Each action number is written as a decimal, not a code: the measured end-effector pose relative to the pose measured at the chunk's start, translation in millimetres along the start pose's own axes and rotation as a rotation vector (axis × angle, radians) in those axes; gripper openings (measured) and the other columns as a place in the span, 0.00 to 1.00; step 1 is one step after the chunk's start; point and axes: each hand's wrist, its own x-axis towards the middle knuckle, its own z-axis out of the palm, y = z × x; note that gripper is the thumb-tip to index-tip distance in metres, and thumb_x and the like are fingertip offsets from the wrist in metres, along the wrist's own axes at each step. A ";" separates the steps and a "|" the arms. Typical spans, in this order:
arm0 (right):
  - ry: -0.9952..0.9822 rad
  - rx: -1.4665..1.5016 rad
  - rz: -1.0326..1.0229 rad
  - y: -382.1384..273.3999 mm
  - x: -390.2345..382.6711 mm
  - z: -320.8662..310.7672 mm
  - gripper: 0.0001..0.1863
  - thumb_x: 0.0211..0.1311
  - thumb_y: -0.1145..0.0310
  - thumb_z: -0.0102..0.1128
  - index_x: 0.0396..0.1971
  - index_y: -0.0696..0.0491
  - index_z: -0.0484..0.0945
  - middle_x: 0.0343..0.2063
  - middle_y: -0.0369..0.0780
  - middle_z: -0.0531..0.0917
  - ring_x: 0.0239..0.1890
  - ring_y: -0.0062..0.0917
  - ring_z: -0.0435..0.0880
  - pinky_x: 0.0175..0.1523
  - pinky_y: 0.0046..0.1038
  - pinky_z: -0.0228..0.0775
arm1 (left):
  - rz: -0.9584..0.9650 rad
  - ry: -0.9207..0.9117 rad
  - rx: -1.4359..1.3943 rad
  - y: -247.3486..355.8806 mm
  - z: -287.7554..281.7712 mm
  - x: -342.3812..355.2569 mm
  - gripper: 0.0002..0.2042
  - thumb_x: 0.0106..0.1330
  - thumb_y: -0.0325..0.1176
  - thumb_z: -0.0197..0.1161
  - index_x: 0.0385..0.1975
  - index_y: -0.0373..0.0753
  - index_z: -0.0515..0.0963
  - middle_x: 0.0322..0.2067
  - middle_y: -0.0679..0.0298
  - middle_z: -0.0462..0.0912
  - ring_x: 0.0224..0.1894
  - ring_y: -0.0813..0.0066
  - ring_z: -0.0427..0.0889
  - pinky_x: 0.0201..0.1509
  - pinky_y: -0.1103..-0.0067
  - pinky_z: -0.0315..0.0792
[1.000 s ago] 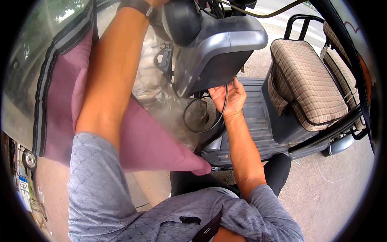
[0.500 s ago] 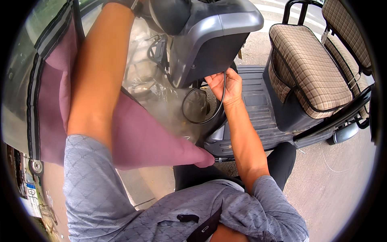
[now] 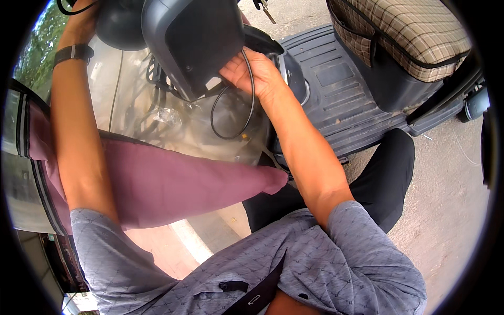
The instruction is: The person is working on the front console of a three-wheeled electric vehicle, manipulating wires and components near the handlebars. They remove a small bag from the front basket, adjust the console cover, and handle a long cable, appearing to perform maintenance or repair on the vehicle's electrical system.
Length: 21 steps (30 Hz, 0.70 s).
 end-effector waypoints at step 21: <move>-0.019 -0.095 0.131 -2.5 2.6 -2.8 0.21 0.77 0.54 0.49 0.57 0.53 0.78 0.57 0.47 0.83 0.64 0.42 0.79 0.71 0.47 0.67 | 0.319 0.486 -0.571 -12.2 10.4 28.6 0.08 0.76 0.30 0.53 0.37 0.35 0.78 0.32 0.60 0.83 0.32 0.69 0.79 0.35 0.79 0.74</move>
